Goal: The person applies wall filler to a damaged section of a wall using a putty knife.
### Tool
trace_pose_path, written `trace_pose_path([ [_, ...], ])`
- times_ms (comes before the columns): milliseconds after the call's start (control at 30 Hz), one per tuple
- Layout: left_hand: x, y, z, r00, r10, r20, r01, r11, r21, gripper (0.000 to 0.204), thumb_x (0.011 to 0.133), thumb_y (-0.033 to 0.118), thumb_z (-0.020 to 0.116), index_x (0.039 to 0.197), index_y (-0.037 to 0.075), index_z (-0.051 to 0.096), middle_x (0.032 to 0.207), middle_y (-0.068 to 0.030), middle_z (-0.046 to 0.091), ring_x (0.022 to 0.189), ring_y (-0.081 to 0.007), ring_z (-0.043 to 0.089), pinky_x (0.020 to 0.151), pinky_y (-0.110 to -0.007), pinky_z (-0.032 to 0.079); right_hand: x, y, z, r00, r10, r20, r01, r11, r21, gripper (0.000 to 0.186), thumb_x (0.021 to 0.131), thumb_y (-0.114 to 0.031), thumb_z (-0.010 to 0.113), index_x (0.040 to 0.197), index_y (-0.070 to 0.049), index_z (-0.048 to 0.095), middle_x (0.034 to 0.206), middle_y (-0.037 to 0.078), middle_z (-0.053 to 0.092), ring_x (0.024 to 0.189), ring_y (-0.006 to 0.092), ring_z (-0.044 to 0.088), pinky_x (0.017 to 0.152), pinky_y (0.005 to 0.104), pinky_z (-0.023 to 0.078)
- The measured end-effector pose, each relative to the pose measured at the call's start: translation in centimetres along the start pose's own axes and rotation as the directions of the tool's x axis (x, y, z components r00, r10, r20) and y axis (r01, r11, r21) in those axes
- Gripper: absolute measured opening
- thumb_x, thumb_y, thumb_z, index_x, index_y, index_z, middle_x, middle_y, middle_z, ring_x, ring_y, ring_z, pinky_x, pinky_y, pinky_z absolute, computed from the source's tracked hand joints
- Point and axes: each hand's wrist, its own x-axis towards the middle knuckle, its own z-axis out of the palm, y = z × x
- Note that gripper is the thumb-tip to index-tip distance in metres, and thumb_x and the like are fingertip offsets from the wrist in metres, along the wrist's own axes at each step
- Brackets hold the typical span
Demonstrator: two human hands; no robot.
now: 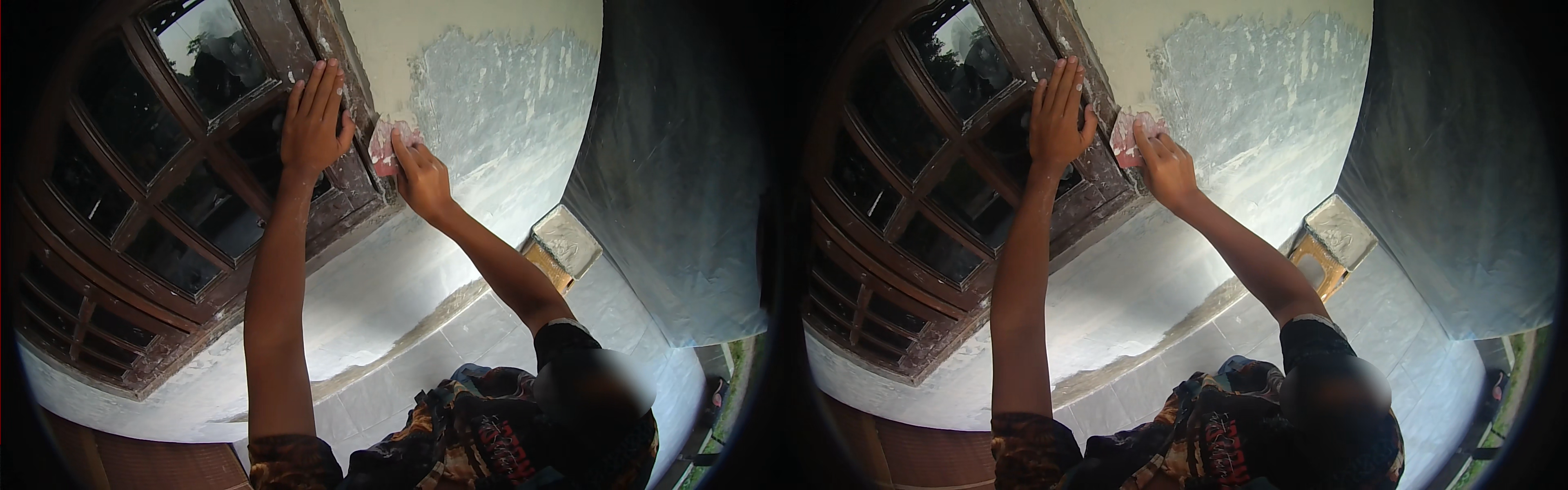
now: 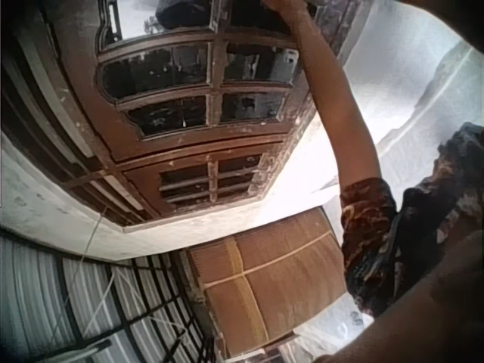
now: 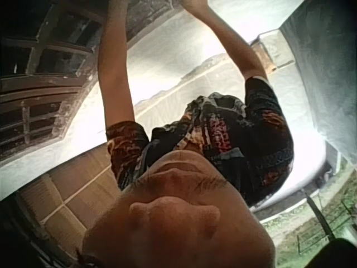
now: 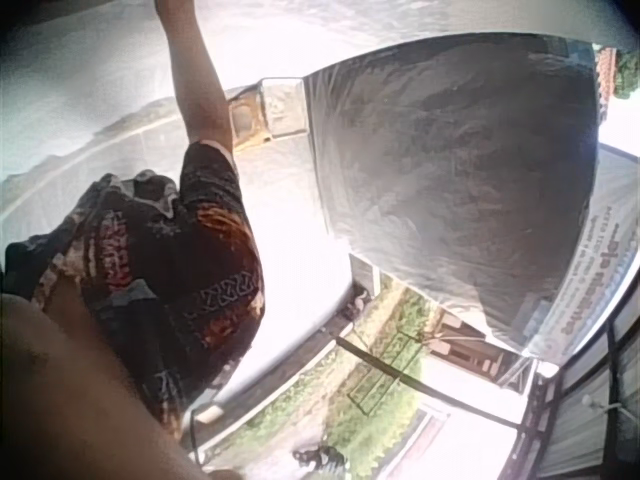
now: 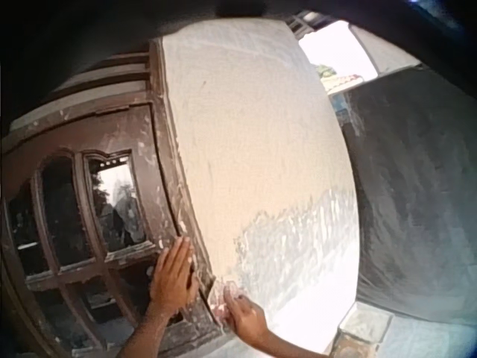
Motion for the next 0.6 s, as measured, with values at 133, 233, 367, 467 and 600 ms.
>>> trace_pose_path([
  [133, -0.3, -0.3, -0.2, 1.0, -0.005, 0.002, 0.005, 1.0, -0.002, 0.059, 0.088, 0.018, 0.058, 0.144, 0.002, 0.049, 0.157, -0.0105, 0.042, 0.148, -0.0243, 0.034, 0.118, -0.047, 0.029, -1.7, -1.3, -1.0, 0.996, -0.087, 0.017, 0.086, 0.995, 0.047, 0.078, 0.067, 0.006, 0.068, 0.143, -0.004, 0.052, 0.078, 0.009, 0.059, 0.08, 0.0304, 0.061, 0.069, 0.042, 0.056],
  [233, 0.3, 0.1, -0.3, 1.0, -0.008, 0.007, 0.008, 1.0, 0.004, 0.059, 0.088, 0.018, 0.058, 0.144, 0.002, 0.049, 0.156, -0.0105, 0.042, 0.148, -0.0246, 0.035, 0.119, -0.047, 0.029, 4.2, -0.4, -3.6, 0.993, 0.016, -0.116, -0.017, 1.0, -0.008, 0.076, 0.067, 0.006, 0.066, 0.141, -0.005, 0.054, 0.078, 0.008, 0.058, 0.077, 0.0292, 0.059, 0.064, 0.0412, 0.053],
  [367, 0.5, 0.4, 0.1, 1.0, 0.004, -0.011, -0.004, 1.0, -0.018, 0.059, 0.088, 0.018, 0.058, 0.144, 0.002, 0.05, 0.156, -0.0106, 0.042, 0.148, -0.0248, 0.035, 0.119, -0.047, 0.028, 4.9, 2.1, -2.4, 0.99, -0.052, -0.129, 0.041, 0.996, -0.082, 0.068, 0.07, 0.004, 0.065, 0.137, -0.007, 0.057, 0.081, 0.007, 0.061, 0.08, 0.0289, 0.061, 0.065, 0.0411, 0.053],
  [467, 0.2, 0.1, 0.0, 1.0, -0.003, -0.007, 0.003, 1.0, -0.022, 0.059, 0.087, 0.018, 0.058, 0.144, 0.002, 0.05, 0.156, -0.0106, 0.043, 0.147, -0.0246, 0.035, 0.119, -0.047, 0.029, 0.1, 1.4, -1.6, 0.996, -0.087, 0.006, 0.087, 0.994, -0.064, 0.067, 0.073, 0.003, 0.065, 0.139, -0.008, 0.057, 0.089, 0.008, 0.063, 0.088, 0.0294, 0.063, 0.07, 0.0415, 0.056],
  [600, -0.1, -0.2, -0.1, 1.0, -0.001, -0.012, 0.001, 1.0, -0.003, 0.058, 0.088, 0.018, 0.058, 0.144, 0.002, 0.05, 0.156, -0.0105, 0.043, 0.147, -0.0243, 0.036, 0.119, -0.047, 0.029, -5.3, -4.4, -5.0, 0.943, 0.129, 0.307, -0.216, 0.94, 0.266, 0.053, 0.08, 0.005, 0.062, 0.132, -0.004, 0.061, 0.093, 0.016, 0.069, 0.084, 0.0328, 0.067, 0.073, 0.0396, 0.056],
])
